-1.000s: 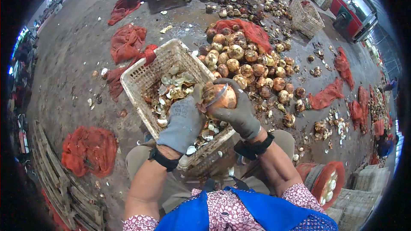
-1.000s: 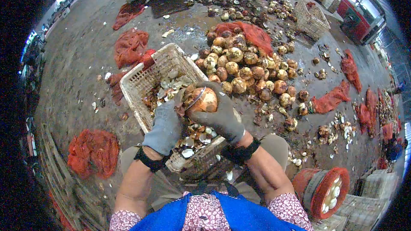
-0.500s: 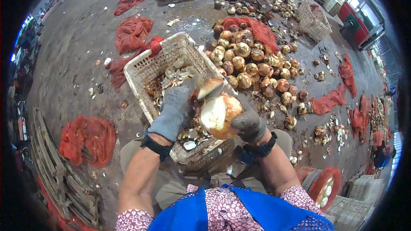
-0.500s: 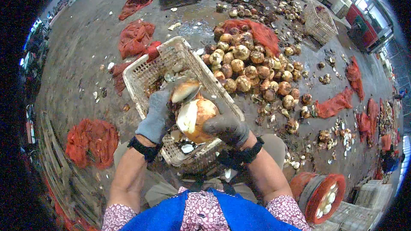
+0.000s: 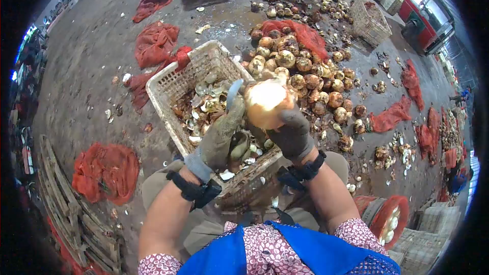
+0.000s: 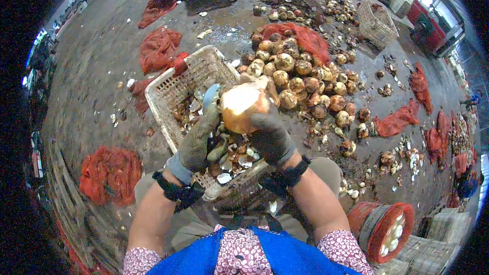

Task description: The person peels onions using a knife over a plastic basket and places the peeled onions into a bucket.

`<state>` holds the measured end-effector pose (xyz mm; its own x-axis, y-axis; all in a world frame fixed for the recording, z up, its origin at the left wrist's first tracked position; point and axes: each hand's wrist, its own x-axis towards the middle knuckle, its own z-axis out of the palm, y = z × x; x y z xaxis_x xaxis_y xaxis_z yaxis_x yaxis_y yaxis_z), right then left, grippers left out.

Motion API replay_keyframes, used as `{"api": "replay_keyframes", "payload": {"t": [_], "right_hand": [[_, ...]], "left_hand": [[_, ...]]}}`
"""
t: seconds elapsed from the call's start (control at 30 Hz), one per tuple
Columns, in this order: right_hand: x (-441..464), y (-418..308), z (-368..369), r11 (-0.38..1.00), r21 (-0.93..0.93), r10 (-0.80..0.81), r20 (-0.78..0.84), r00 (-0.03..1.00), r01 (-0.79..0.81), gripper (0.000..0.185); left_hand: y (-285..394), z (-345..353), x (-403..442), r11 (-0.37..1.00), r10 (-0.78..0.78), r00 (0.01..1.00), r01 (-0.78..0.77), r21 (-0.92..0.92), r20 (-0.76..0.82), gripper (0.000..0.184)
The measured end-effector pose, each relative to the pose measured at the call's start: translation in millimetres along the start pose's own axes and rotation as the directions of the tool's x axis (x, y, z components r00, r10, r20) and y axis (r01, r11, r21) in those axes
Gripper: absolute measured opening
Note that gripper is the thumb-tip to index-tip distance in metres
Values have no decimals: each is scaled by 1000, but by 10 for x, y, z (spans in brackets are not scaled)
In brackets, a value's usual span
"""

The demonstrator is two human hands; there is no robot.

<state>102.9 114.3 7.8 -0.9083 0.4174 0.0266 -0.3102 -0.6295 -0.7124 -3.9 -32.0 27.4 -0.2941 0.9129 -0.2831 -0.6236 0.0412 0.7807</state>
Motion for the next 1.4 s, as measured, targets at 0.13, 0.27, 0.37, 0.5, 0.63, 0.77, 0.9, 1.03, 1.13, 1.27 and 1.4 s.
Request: {"api": "replay_keyframes", "payload": {"t": [0.13,0.27,0.37,0.5,0.63,0.77,0.9,1.03,1.13,1.27,1.4], "right_hand": [[33,-125,187,951,-303,72,16,997,-64,80],[131,-162,19,782,-617,6,142,990,84,89],[60,-140,5,642,-752,36,227,973,152,90],[9,-144,-28,773,-624,44,236,971,116,87],[-8,-240,45,863,-458,233,-10,973,-211,92],[-75,-174,23,789,-614,80,109,991,4,81],[-138,-72,-67,769,-639,86,116,990,8,84],[-147,-153,34,914,-323,251,-28,968,-246,91],[-166,32,-34,921,-279,276,-19,961,-270,75],[-154,99,6,969,-139,208,15,978,-204,61],[-141,110,-66,995,-57,86,36,996,-84,53]], "left_hand": [[-58,46,136,971,240,933,-230,70,-269,57],[16,-203,49,960,165,976,-126,251,-141,49],[-37,-256,-42,910,162,982,-110,399,-100,44],[-32,-209,-166,1000,21,991,-20,14,-132,29],[-14,-78,-255,475,414,910,-192,858,-26,17],[-73,-178,-266,337,264,965,-102,936,10,16],[63,-56,-368,87,162,986,17,996,-31,18],[-152,-307,-355,408,155,982,-160,899,104,30],[-391,-466,-241,564,144,989,-116,818,41,36],[-344,-482,-175,695,236,968,-232,680,89,36],[-214,-341,-203,501,122,986,-159,851,113,35]]}}
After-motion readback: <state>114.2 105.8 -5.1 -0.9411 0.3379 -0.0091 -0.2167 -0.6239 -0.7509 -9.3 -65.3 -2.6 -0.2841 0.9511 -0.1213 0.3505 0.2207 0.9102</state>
